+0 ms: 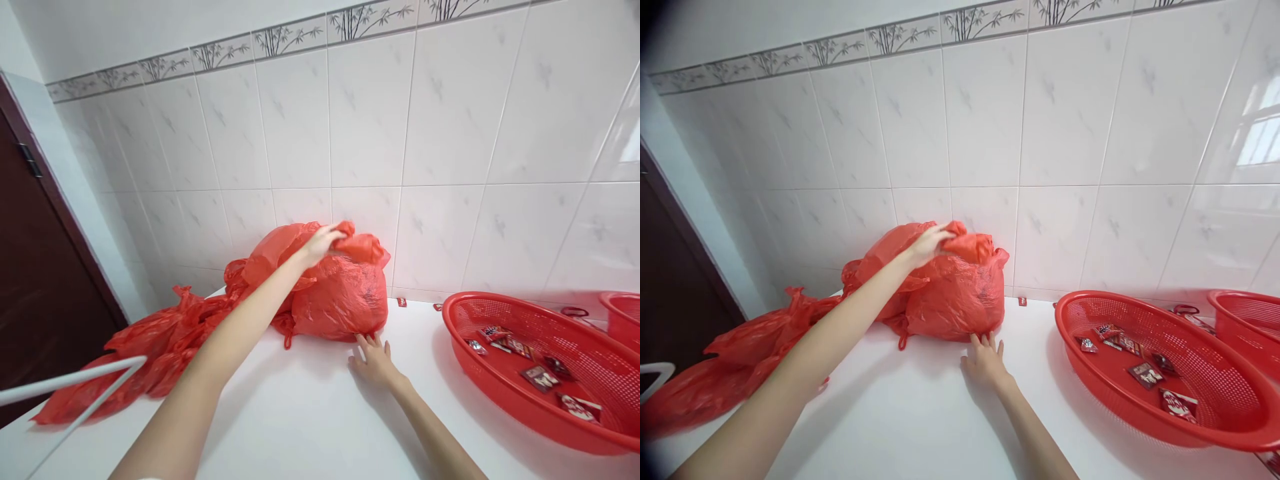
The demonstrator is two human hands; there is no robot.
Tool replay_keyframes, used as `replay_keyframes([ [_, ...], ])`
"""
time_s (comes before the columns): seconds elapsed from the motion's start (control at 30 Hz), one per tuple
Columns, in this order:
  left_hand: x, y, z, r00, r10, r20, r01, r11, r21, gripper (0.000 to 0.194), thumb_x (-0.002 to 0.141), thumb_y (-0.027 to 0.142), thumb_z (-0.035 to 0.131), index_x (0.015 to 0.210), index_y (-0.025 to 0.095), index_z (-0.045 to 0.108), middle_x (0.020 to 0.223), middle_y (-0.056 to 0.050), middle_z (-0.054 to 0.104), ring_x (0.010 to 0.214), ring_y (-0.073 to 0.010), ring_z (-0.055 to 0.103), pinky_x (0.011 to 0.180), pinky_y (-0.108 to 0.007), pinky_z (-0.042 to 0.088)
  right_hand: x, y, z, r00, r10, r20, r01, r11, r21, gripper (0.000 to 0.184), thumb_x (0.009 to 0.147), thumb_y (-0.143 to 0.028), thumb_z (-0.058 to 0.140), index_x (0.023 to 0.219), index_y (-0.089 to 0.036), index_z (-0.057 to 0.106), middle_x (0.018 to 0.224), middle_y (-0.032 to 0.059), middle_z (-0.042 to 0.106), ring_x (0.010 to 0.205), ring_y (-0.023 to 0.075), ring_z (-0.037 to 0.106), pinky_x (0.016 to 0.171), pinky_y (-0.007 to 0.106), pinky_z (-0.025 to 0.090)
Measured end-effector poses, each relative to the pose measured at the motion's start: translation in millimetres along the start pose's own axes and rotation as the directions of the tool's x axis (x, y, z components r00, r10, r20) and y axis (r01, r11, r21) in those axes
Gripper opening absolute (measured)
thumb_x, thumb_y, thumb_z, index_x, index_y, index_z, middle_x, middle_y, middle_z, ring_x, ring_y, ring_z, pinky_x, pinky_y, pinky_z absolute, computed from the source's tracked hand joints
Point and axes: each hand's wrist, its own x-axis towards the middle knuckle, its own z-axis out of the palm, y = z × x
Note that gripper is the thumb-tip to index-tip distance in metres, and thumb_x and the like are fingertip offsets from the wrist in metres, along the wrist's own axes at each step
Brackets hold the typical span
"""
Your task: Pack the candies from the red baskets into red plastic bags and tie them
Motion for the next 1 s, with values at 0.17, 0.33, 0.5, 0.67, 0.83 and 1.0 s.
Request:
replay_keyframes([
  [0.17,-82,-30,9.3,0.977,-0.066,0.202,0.103,0.978,-0.18,0.049,0.07,0.017,0.065,0.119,0.019,0.07,0.088,-0.005,0.074,0.087,-0.0219,0.068,0.081,-0.032,0.053,-8,11,-57,0.997,-0.05,-0.061,0.061,0.977,0.202,0.036,0.095,-0.034,0.042,0.107,-0.018,0.073,0.112,0.0137,0.074,0.114,0.0354,0.063,0.102,0.055,0.043],
  [0.33,-127,-42,25.5,0.97,-0.011,0.244,0.118,0.897,-0.426,0.049,0.08,0.018,0.07,0.128,0.025,0.065,0.107,-0.006,0.076,0.109,-0.0245,0.066,0.098,-0.036,0.047,-40,-1,-100,0.965,-0.171,-0.197,0.261,0.626,0.735,0.057,0.093,-0.064,0.048,0.137,-0.028,0.059,0.14,0.0088,0.061,0.115,0.0264,0.064,0.085,0.037,0.056],
  [0.5,-128,-41,39.0,0.99,0.078,0.114,0.002,0.819,-0.574,0.039,0.077,0.019,0.077,0.115,0.023,0.072,0.098,-0.006,0.076,0.111,-0.0249,0.066,0.101,-0.035,0.045,-60,-21,-114,0.939,-0.145,-0.311,0.337,0.56,0.757,0.05,0.071,-0.036,0.079,0.118,-0.023,0.069,0.088,0.0029,0.074,0.062,0.0141,0.061,0.051,0.023,0.047],
  [0.67,-115,-47,10.9,0.991,-0.069,-0.112,-0.058,0.528,-0.847,0.022,0.077,0.016,0.07,0.062,0.019,0.055,0.058,0.005,0.052,0.066,-0.0125,0.063,0.08,-0.027,0.055,-67,-4,-138,0.863,0.064,-0.502,0.432,0.424,0.796,0.03,0.062,-0.035,0.087,0.084,-0.02,0.075,0.063,-0.0023,0.062,0.047,0.0077,0.047,0.041,0.019,0.038],
  [0.83,-108,-49,-12.0,0.973,-0.144,-0.179,-0.069,0.558,-0.827,0.018,0.068,0.01,0.065,0.061,0.02,0.052,0.057,0.006,0.05,0.061,-0.0105,0.058,0.079,-0.026,0.056,-73,12,-154,0.814,0.175,-0.554,0.469,0.363,0.805,0.036,0.057,-0.043,0.093,0.072,-0.018,0.073,0.073,0.0037,0.068,0.066,0.016,0.062,0.058,0.025,0.051],
  [1.0,-122,-35,8.5,0.963,0.17,-0.208,-0.239,0.895,-0.376,0.033,0.069,0.023,0.076,0.101,0.024,0.072,0.113,-0.006,0.071,0.114,-0.0251,0.064,0.104,-0.037,0.048,-71,0,-144,0.87,0.091,-0.485,0.387,0.485,0.784,0.04,0.066,-0.051,0.087,0.077,-0.016,0.071,0.069,0.0007,0.062,0.058,0.011,0.052,0.048,0.021,0.039],
])
